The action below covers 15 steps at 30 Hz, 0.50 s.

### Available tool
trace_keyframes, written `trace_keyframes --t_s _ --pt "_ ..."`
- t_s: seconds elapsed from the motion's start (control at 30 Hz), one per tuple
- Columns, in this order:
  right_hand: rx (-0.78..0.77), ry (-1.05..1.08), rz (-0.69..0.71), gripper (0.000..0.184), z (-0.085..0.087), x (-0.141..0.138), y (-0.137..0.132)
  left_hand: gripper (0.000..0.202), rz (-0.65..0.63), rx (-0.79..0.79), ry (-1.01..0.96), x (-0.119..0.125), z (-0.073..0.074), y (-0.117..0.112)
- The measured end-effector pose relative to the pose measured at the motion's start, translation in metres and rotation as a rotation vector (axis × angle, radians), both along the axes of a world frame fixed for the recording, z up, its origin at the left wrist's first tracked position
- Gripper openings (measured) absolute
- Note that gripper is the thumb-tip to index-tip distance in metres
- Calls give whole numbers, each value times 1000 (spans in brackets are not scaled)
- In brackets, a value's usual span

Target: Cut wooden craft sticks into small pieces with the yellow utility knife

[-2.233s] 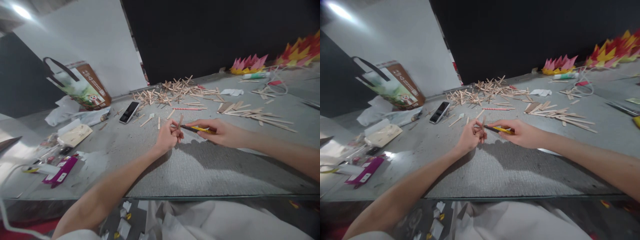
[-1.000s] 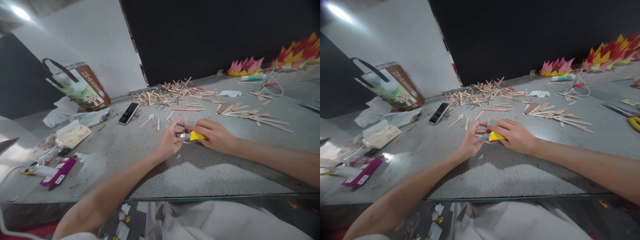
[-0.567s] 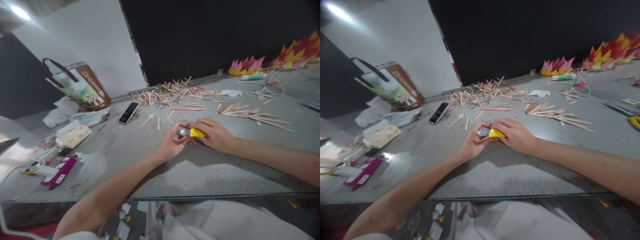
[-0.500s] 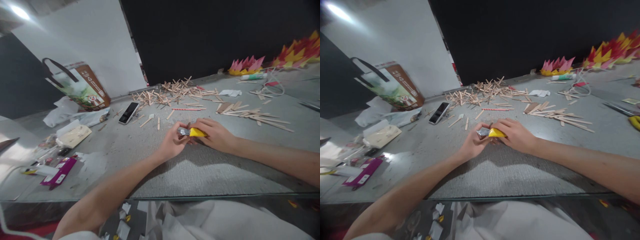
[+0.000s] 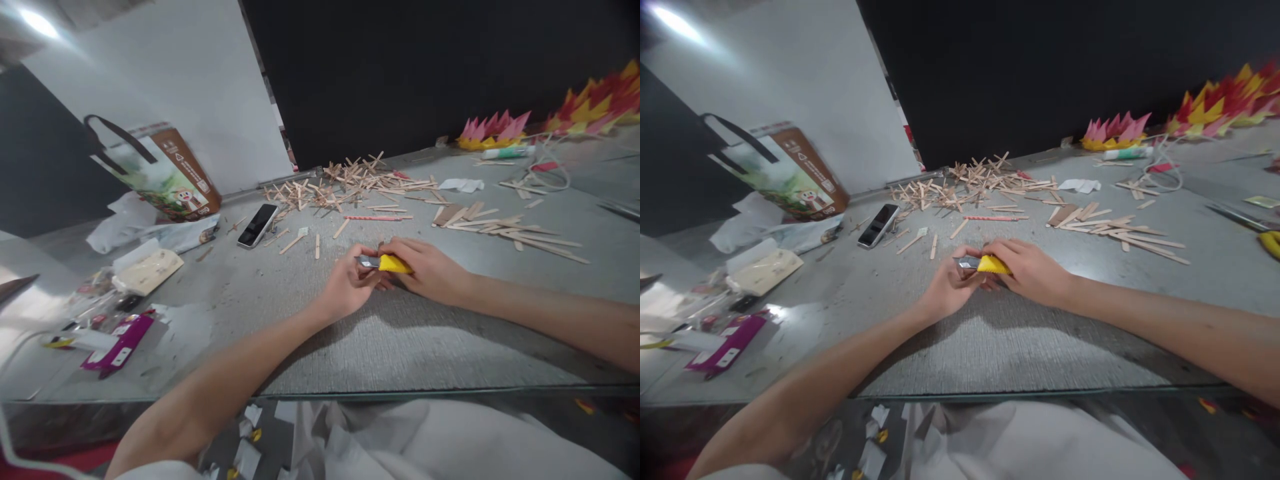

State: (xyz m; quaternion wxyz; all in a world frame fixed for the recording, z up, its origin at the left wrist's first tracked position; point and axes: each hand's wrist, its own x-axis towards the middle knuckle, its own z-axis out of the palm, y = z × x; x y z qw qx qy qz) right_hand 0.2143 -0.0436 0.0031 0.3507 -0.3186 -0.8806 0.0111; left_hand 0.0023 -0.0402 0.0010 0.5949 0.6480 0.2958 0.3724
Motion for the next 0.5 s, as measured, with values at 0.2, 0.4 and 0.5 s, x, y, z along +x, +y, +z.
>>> trace_keyframes --t_s 0.2,0.4,0.5 --pt "-94 24 -55 16 -2 0 -1 35 37 83 60 -2 0 3" --pt "-227 113 -186 22 -2 -3 -2 31 113 207 198 -3 -1 2" --pt "-213 126 -173 20 -2 -4 -4 31 114 232 225 -2 -1 1"
